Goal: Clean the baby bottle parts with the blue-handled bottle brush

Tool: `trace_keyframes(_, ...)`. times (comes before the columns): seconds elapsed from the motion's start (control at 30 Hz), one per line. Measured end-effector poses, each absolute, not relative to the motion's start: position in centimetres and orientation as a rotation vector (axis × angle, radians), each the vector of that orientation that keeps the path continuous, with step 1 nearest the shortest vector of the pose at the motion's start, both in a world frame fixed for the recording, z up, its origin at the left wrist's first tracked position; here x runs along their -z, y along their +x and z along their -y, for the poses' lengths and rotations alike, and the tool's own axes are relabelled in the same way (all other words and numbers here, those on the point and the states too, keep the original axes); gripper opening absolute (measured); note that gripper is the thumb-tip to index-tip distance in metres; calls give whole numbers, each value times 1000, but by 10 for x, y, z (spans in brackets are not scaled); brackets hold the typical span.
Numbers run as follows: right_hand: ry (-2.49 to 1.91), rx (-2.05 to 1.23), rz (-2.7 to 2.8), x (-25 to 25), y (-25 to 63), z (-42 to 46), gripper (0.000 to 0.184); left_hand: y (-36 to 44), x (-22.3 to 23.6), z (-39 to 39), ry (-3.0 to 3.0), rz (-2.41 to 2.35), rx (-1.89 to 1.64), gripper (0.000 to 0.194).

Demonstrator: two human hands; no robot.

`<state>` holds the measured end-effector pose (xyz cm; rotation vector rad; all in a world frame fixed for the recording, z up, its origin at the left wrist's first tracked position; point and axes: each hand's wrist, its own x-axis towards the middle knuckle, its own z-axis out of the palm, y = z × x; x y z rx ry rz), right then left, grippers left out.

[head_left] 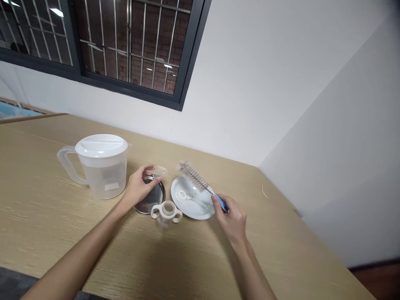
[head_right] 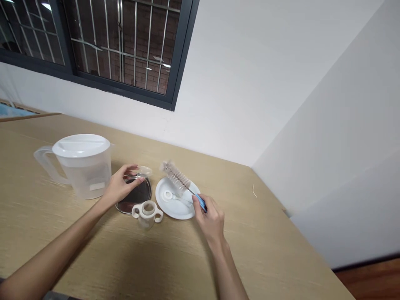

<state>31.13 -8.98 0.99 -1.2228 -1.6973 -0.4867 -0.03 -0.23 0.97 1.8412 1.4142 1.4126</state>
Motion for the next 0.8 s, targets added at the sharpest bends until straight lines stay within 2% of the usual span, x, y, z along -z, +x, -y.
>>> trace_keyframes(0.3,-1241,497,1647,-10,316,89,15,-15,10,-4,2335,-1640,-912,44)
trace_keyframes(0.8,-1267,520,1581,-9,322,87,17,-14,17,-9,2418,-1896,-683,39)
